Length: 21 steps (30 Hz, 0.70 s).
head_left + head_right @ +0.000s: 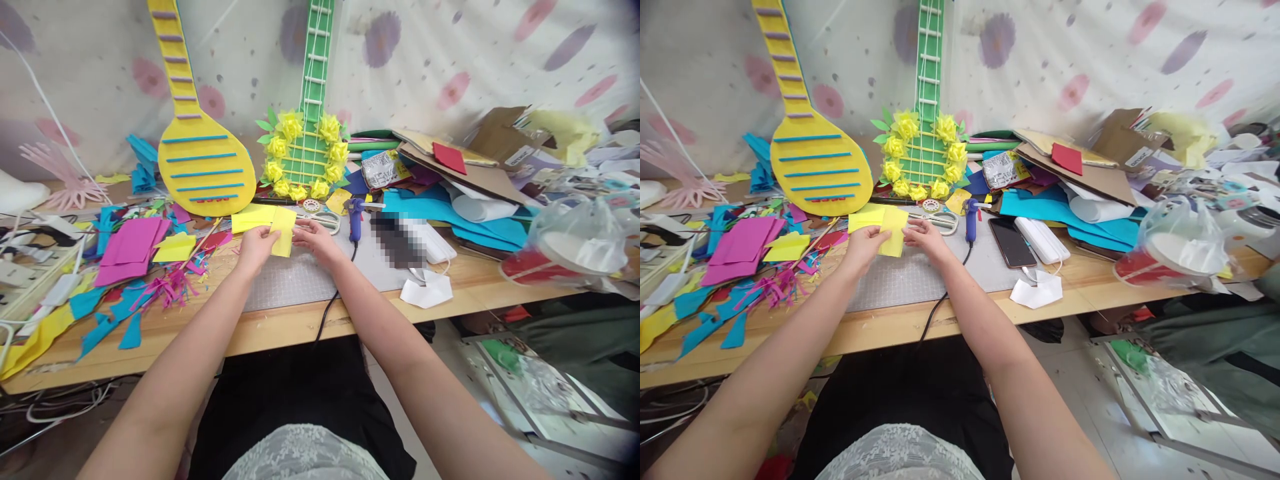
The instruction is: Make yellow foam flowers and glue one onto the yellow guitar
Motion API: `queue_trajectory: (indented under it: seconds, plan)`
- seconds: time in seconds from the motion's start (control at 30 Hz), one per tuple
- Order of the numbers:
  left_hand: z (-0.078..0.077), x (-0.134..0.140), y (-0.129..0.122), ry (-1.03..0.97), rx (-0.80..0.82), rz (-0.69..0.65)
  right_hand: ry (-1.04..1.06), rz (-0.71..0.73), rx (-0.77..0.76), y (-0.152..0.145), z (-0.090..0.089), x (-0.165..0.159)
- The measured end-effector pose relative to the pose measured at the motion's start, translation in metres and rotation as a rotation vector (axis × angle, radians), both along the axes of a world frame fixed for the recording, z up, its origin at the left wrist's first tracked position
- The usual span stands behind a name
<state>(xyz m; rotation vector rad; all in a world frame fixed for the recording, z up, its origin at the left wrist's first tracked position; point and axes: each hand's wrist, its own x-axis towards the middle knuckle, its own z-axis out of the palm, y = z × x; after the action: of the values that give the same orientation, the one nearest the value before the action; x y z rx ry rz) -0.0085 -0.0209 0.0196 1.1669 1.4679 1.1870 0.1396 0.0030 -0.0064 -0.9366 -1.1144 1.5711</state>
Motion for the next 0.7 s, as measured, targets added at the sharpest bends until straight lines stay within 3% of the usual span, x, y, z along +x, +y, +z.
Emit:
queue_trajectory:
  seconds: [0.13,0.27,0.43,0.57,0.7]
  plan:
    - [-0.003,0.003,-0.001,-0.039,-0.004,0.023,-0.025,0.015,0.039,-0.003,-0.001,-0.005]
    - [-0.004,-0.001,-0.002,-0.061,-0.028,-0.038,-0.064,-0.02,0.067,-0.003,-0.002,-0.005]
    - [0.002,-0.009,-0.005,-0.086,-0.135,-0.075,-0.067,0.032,0.085,-0.004,0.0,-0.003]
    - [0.006,-0.013,-0.009,-0.104,-0.141,-0.09,-0.062,0.119,0.098,-0.007,0.002,-0.005]
    - [0.01,-0.015,-0.013,-0.119,-0.149,-0.113,-0.053,0.116,0.11,-0.008,0.0,-0.005]
